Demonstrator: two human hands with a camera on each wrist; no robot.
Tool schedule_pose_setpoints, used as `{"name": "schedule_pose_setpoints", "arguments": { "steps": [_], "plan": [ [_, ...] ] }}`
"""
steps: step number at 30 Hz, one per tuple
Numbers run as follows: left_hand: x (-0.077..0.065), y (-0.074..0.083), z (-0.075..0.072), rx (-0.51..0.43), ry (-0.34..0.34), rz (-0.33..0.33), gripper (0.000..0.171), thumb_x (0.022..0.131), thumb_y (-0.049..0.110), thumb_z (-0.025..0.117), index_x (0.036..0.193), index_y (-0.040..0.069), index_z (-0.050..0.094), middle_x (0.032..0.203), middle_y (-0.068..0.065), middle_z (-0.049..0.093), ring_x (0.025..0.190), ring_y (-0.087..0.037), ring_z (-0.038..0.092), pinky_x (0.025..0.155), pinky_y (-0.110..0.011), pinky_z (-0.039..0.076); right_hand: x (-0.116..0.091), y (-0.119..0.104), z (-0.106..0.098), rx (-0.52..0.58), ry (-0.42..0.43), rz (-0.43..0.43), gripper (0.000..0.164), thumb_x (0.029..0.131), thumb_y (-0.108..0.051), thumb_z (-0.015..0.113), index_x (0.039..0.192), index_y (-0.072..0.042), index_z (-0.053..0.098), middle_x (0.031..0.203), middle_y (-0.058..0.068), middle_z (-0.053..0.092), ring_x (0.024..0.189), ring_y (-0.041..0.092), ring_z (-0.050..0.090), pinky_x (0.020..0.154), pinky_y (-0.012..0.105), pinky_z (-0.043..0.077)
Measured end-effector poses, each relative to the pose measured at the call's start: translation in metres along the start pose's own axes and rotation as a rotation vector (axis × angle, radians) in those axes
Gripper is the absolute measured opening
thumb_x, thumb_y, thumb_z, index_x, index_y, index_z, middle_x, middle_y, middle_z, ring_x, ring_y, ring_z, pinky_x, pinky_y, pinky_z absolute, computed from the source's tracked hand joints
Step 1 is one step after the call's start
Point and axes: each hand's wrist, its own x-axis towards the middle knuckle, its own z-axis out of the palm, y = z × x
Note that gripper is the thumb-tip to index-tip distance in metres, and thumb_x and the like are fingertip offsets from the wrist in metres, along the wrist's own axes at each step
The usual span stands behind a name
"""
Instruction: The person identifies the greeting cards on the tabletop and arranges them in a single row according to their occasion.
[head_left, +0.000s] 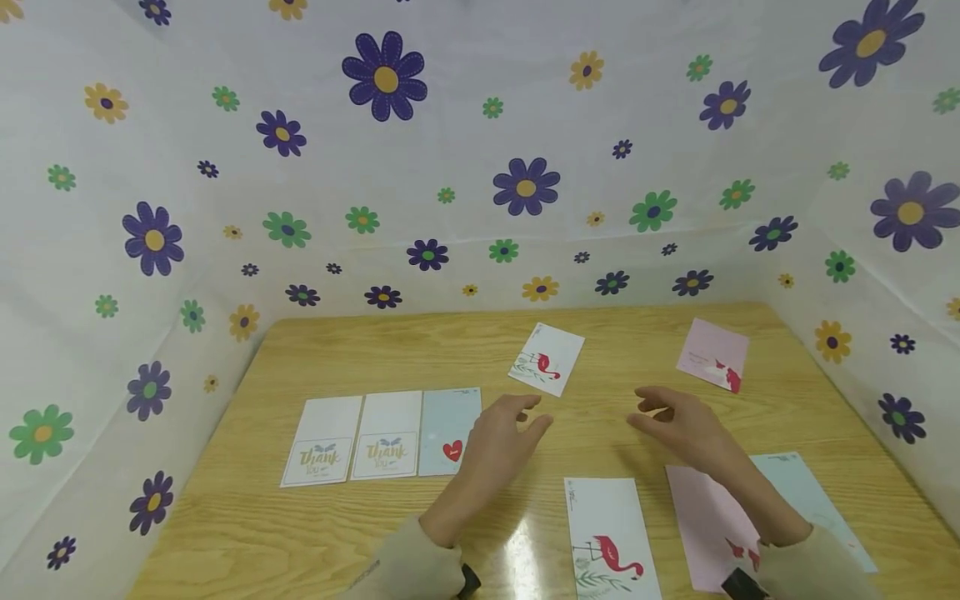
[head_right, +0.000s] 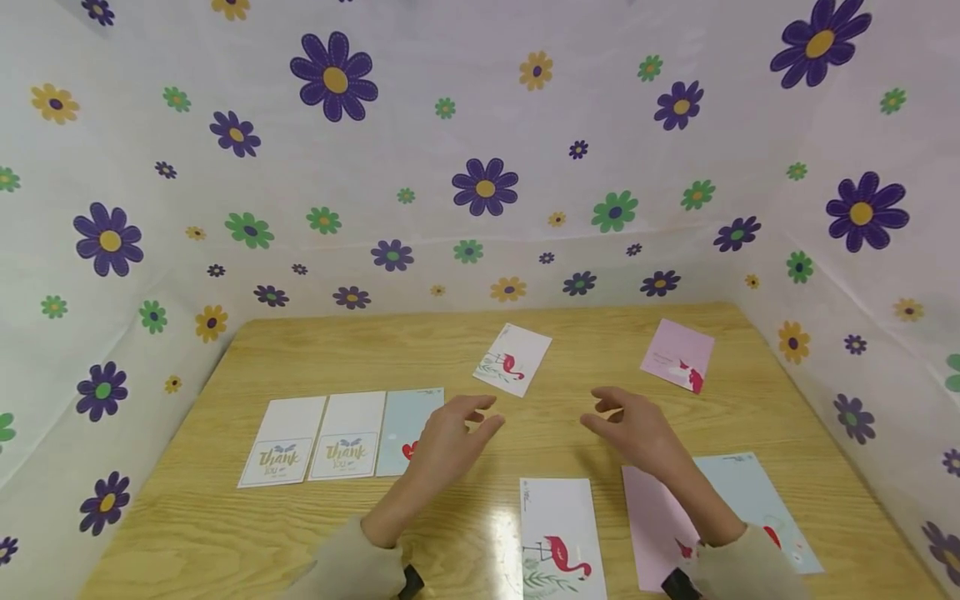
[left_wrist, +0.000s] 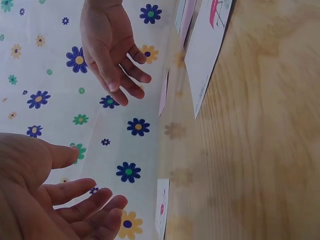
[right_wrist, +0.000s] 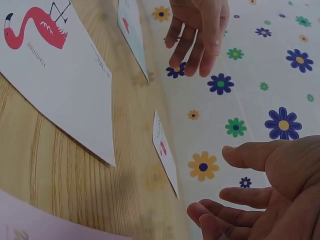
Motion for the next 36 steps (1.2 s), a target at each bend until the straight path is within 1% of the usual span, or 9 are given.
{"name": "schedule_pose_setpoints", "arguments": {
  "steps": [3, 7, 14, 18, 20, 23, 27, 31, 36],
  "plan": [
    [0.001, 0.006, 0.01, -0.02, -0.023, 0.015, 0.043, 0.101, 0.034, 0.068, 0.135, 0.009, 0.068, 0.131, -0.006, 0.068, 0.112, -0.024, 0.066, 0.086, -0.04, 0.056, -0.005, 0.008, -0.009, 0.004, 0.002, 0.013, 0.056, 0.099, -0.028, 0.072, 0.137, 0.01, 0.057, 0.119, 0.024, 0.068, 0.099, 0.034, 0.067, 0.073, 0.037, 0.056],
    [0.004, 0.014, 0.021, -0.021, -0.051, 0.045, 0.044, 0.102, 0.035, 0.067, 0.137, 0.009, 0.067, 0.133, -0.006, 0.067, 0.114, -0.023, 0.066, 0.09, -0.04, 0.055, -0.013, 0.017, -0.021, -0.003, 0.006, 0.045, 0.058, 0.101, -0.029, 0.069, 0.14, 0.01, 0.054, 0.122, 0.027, 0.066, 0.103, 0.038, 0.066, 0.072, 0.036, 0.055],
    [0.006, 0.024, 0.036, -0.02, -0.084, 0.086, 0.045, 0.101, 0.036, 0.067, 0.138, 0.01, 0.065, 0.133, -0.004, 0.067, 0.113, -0.018, 0.066, 0.089, -0.033, 0.055, -0.026, 0.038, -0.036, -0.026, 0.007, 0.098, 0.059, 0.103, -0.03, 0.066, 0.141, 0.012, 0.051, 0.124, 0.03, 0.064, 0.107, 0.044, 0.065, 0.074, 0.04, 0.056],
    [0.008, 0.03, 0.042, -0.02, -0.121, 0.095, 0.047, 0.102, 0.037, 0.066, 0.14, 0.011, 0.064, 0.134, -0.003, 0.066, 0.115, -0.016, 0.064, 0.088, -0.031, 0.054, -0.035, 0.05, -0.046, -0.038, 0.0, 0.149, 0.062, 0.104, -0.032, 0.065, 0.142, 0.013, 0.048, 0.126, 0.032, 0.063, 0.111, 0.048, 0.063, 0.078, 0.047, 0.057],
    [0.01, 0.033, 0.046, -0.017, -0.138, 0.096, 0.047, 0.102, 0.038, 0.066, 0.141, 0.012, 0.063, 0.134, -0.003, 0.067, 0.115, -0.015, 0.064, 0.087, -0.03, 0.054, -0.039, 0.057, -0.051, -0.063, -0.003, 0.171, 0.064, 0.104, -0.033, 0.064, 0.142, 0.015, 0.047, 0.126, 0.034, 0.062, 0.112, 0.05, 0.062, 0.079, 0.051, 0.058],
    [0.012, 0.036, 0.051, 0.003, -0.154, 0.119, 0.047, 0.102, 0.037, 0.066, 0.141, 0.011, 0.063, 0.133, -0.003, 0.067, 0.114, -0.015, 0.065, 0.086, -0.028, 0.054, -0.044, 0.066, -0.058, -0.1, -0.012, 0.212, 0.068, 0.104, -0.036, 0.063, 0.141, 0.017, 0.045, 0.126, 0.038, 0.06, 0.112, 0.054, 0.06, 0.079, 0.056, 0.057],
    [0.014, 0.04, 0.057, 0.008, -0.175, 0.14, 0.046, 0.103, 0.037, 0.065, 0.14, 0.011, 0.063, 0.133, -0.001, 0.067, 0.114, -0.013, 0.065, 0.087, -0.027, 0.053, -0.051, 0.078, -0.066, -0.155, -0.022, 0.244, 0.071, 0.103, -0.038, 0.064, 0.138, 0.021, 0.044, 0.126, 0.043, 0.057, 0.11, 0.057, 0.059, 0.077, 0.056, 0.057],
    [0.016, 0.044, 0.064, -0.004, -0.192, 0.133, 0.045, 0.102, 0.036, 0.066, 0.14, 0.011, 0.064, 0.133, 0.001, 0.067, 0.113, -0.011, 0.065, 0.087, -0.026, 0.052, -0.058, 0.088, -0.072, -0.194, -0.058, 0.295, 0.078, 0.102, -0.041, 0.065, 0.136, 0.025, 0.041, 0.125, 0.045, 0.055, 0.107, 0.059, 0.058, 0.076, 0.057, 0.056],
    [0.018, 0.048, 0.072, 0.014, -0.203, 0.116, 0.044, 0.101, 0.036, 0.068, 0.138, 0.012, 0.065, 0.131, 0.001, 0.068, 0.111, -0.009, 0.064, 0.085, -0.023, 0.051, -0.061, 0.095, -0.076, -0.242, -0.136, 0.42, 0.093, 0.096, -0.05, 0.069, 0.135, 0.027, 0.037, 0.126, 0.048, 0.05, 0.108, 0.06, 0.053, 0.083, 0.064, 0.052]
  ]
}}
